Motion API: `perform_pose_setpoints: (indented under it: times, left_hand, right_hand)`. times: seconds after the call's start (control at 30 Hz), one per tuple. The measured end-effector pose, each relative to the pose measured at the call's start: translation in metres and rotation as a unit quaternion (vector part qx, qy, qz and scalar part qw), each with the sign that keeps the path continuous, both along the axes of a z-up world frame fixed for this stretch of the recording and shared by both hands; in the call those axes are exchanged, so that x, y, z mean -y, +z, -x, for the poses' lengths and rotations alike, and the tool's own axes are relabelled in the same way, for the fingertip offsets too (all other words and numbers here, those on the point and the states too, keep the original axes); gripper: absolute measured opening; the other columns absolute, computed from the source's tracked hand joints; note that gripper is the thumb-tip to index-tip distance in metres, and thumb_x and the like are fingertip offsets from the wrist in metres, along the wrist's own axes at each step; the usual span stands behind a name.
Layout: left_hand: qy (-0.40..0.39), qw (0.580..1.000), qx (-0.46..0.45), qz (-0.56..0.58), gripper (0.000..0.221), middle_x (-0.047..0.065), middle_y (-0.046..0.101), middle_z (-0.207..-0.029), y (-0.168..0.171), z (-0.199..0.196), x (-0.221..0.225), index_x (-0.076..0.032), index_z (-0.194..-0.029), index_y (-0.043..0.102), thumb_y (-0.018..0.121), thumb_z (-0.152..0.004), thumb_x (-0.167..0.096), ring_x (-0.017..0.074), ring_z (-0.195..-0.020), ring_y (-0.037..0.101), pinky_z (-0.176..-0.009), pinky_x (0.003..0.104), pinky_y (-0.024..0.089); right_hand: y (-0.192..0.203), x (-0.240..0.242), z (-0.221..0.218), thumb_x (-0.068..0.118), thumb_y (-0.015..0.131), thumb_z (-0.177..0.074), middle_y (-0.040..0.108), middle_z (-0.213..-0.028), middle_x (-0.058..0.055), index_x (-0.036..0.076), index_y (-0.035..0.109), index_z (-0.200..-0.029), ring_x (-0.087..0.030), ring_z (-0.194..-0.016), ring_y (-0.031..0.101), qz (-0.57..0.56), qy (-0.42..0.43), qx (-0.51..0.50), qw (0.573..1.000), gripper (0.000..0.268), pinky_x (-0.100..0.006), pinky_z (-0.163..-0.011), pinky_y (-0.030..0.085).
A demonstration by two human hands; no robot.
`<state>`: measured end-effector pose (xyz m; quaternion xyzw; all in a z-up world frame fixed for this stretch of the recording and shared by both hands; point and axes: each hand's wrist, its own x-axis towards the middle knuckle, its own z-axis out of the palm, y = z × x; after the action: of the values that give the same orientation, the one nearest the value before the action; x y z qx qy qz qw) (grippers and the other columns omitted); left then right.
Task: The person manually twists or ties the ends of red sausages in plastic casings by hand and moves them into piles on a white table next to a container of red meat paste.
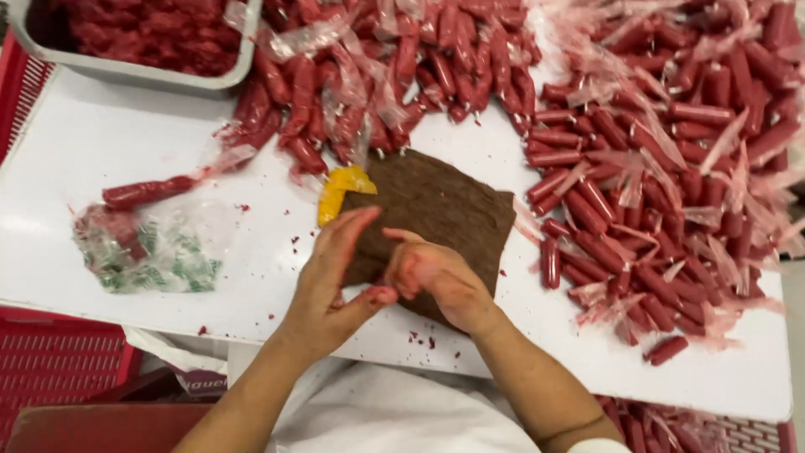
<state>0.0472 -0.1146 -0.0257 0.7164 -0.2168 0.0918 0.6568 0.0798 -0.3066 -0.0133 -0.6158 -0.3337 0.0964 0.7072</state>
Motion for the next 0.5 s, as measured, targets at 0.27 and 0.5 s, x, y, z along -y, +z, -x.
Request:
perform_pose_setpoints:
  times: [0.27,0.5]
  left_hand:
    - [-0.140,0.894,-0.233,0.356,0.018,0.019,0.054,-0.052,0.013,-0.021,0.097,0.002,-0.086,0.062,0.061,-0.098,-0.011,0.0312,-0.044,0.068,-0.033,0.030,0.056]
    - [-0.126,0.990,0.030,0.058,0.010,0.006,0.067,-0.066,0.037,-0.004,0.082,-0.011,-0.085,0.075,0.068,-0.088,-0.005,0.0253,-0.059,0.070,-0.056,0.033,0.060]
  right_hand:
    - [-0.013,0.056,0.027,0.013,0.057,-0.096,0.061,-0.072,-0.012,0.004,0.065,-0.081,-0.025,-0.074,0.064,0.010,-0.065,-0.022,0.998,0.019,-0.049,-0.092,0.051]
    - [-0.011,0.118,0.034,0.039,0.027,-0.109,0.066,-0.103,-0.022,-0.004,0.059,-0.104,-0.043,-0.121,0.063,0.268,-0.080,0.267,0.922,0.053,-0.066,-0.117,-0.007]
